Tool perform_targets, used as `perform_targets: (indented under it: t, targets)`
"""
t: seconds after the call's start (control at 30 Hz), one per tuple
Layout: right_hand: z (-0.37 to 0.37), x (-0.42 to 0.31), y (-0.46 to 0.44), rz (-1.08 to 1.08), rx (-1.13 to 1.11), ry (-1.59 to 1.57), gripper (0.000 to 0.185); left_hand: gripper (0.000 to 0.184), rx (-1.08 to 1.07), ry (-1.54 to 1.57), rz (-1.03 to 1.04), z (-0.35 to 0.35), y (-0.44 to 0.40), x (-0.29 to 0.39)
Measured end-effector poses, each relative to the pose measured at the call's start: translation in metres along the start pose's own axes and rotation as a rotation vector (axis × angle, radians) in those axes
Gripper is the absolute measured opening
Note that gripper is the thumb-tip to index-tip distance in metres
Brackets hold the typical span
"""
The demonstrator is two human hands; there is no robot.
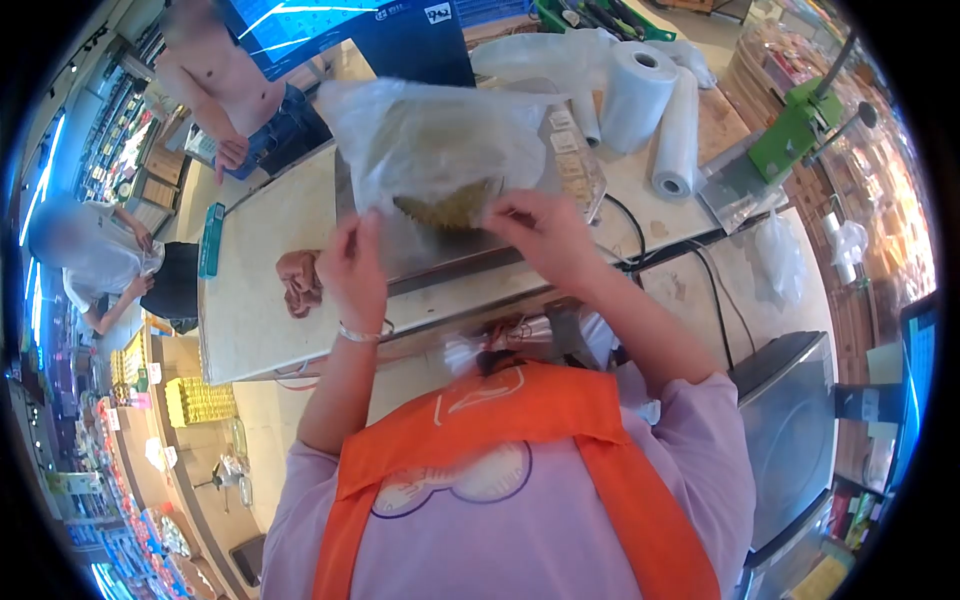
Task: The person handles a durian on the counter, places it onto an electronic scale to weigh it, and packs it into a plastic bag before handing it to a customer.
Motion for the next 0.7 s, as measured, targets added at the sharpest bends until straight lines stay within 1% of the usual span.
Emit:
perform_targets:
  t: [0.03,0.1,0.17,0.23,0.3,0.33,0.43,0.53,0.63,0.7]
  targets:
    - [-0.008,0.001,-0.007,0.022,-0.004,-0.039,0.009,0.011,0.004,0.028,0.001,0.002,-0.012,0.006]
    - [-0.028,-0.002,-0.025,0.024,0.001,-0.144,0.01,0.019,-0.028,0.063,-0.016,0.01,-0.044,0.025]
    - [-0.052,-0.01,-0.051,0.001,0.04,-0.266,0.011,0.029,-0.101,-0.063,0.074,0.02,-0.085,0.047]
    - [-0.074,-0.01,-0.083,-0.009,0.061,-0.384,0.012,0.029,-0.08,-0.125,0.153,0.036,-0.127,0.031]
    - [-0.093,-0.006,-0.112,-0.023,0.04,-0.515,0.015,0.026,-0.025,-0.288,0.219,0.047,-0.157,0.009]
    - [-0.099,-0.006,-0.12,-0.007,0.075,-0.498,0.014,0.024,0.003,-0.37,0.255,0.048,-0.167,0.004]
    - [-0.113,-0.001,-0.132,0.043,0.168,-0.425,0.012,0.027,-0.105,-0.499,0.201,0.038,-0.175,0.0]
    - [-0.116,0.004,-0.122,0.217,0.149,-0.362,0.009,0.031,-0.26,-0.522,0.31,0.022,-0.148,0.014]
    - [-0.109,0.012,-0.122,0.181,-0.002,-0.383,0.008,0.042,-0.452,-0.58,0.264,0.007,-0.121,0.007]
    - [-0.1,0.008,-0.126,0.177,-0.04,-0.496,0.008,0.043,-0.563,-0.601,0.144,-0.001,-0.114,-0.006]
Point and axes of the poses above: each hand's wrist, its own y-axis away from the middle knuckle, its own z-axis out of the palm, x = y × z, the point moved 4 cm from there along -y, towards the middle knuckle, and after that the axes turned 8 degrees about y, right-handed, at the moved point
